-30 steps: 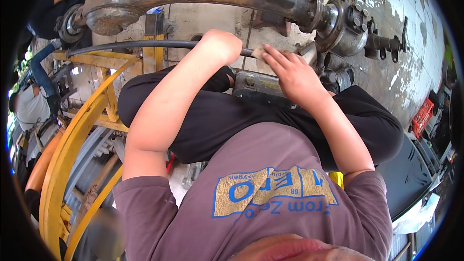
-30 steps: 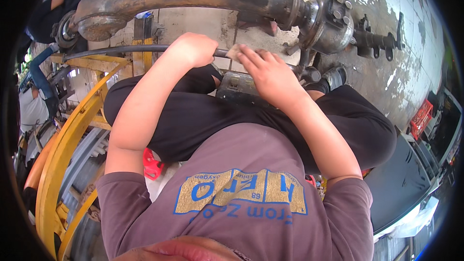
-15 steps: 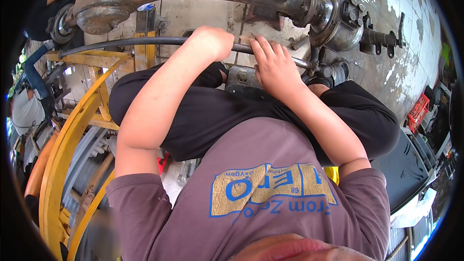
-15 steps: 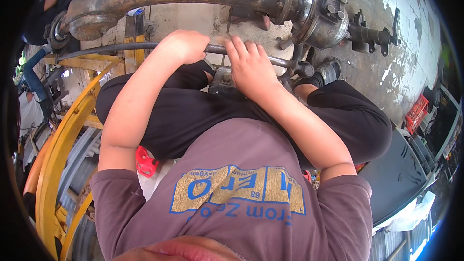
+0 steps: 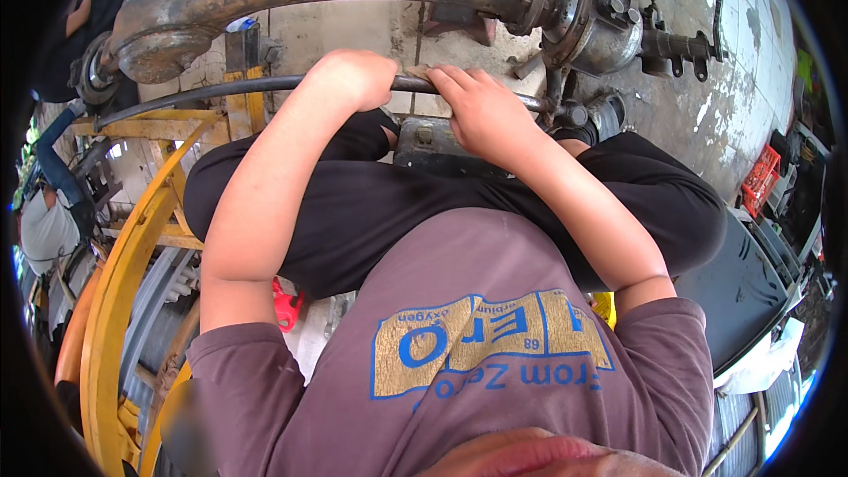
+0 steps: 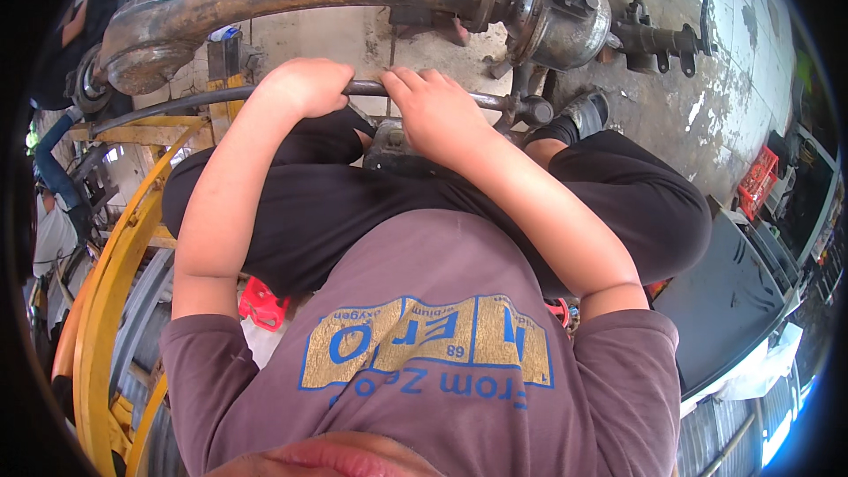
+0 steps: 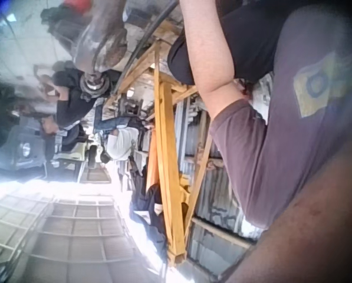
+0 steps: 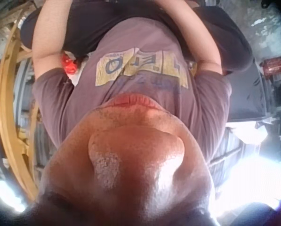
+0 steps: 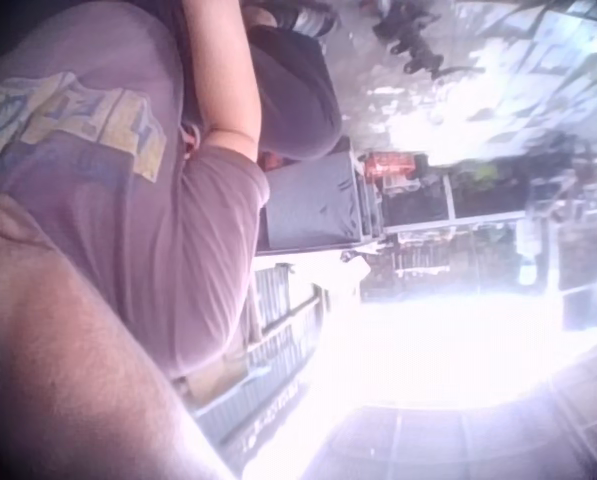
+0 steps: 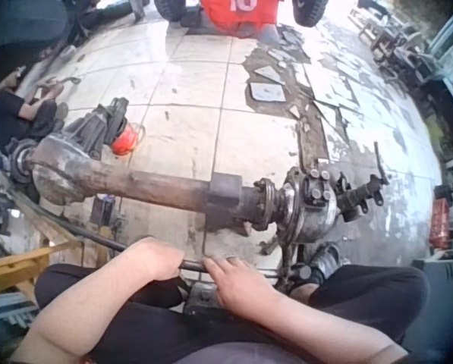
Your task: The person sits on the floor and uses a metal rod to scrape and clean a vehicle axle mounted on a yellow stand. They then use a small abrasive block to rub the surface of the axle.
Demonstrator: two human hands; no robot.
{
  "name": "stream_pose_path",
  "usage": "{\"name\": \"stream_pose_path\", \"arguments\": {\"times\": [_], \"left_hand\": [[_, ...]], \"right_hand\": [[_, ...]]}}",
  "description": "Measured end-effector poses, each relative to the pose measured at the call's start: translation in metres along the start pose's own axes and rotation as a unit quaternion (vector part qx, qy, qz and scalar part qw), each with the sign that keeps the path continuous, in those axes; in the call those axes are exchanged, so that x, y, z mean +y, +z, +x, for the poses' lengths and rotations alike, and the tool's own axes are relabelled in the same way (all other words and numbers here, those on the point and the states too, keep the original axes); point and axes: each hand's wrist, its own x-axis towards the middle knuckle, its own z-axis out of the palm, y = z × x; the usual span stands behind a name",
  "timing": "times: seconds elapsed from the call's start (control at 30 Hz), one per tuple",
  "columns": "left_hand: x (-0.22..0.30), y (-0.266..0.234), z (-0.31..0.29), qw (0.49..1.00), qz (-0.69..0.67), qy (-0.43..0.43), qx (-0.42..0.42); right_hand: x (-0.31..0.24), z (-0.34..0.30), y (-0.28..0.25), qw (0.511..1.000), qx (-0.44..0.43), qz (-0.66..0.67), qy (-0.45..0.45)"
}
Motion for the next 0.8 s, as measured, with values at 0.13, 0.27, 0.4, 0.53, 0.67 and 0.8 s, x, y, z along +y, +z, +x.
{"name": "stream_pose_path", "arguments": {"times": [0.13,0.27,0.4,0.53,0.67,0.8], "left_hand": [[0.003,-0.003,0.000,1.000,-0.004,0.001,-0.005],[0.002,-0.006,0.002,1.000,0.004,-0.001,-0.013],[0.003,-0.008,-0.001,1.000,0.004,-0.013,-0.007],[0.006,0.000,-0.002,1.000,0.021,-0.016,0.016],[0.008,0.003,-0.002,0.999,0.021,-0.021,0.032],[0.011,0.003,-0.003,0.999,0.024,-0.031,0.029]], "right_hand": [[-0.006,-0.009,-0.003,0.995,0.025,-0.093,-0.032],[-0.007,-0.011,-0.004,0.989,0.034,-0.133,-0.059],[-0.008,-0.005,-0.004,0.998,0.018,-0.061,-0.028],[-0.009,-0.011,-0.015,0.994,-0.006,-0.099,-0.049],[-0.007,-0.009,-0.018,0.996,-0.016,-0.079,-0.042],[0.001,-0.015,-0.022,0.993,-0.033,-0.095,-0.054]]}}
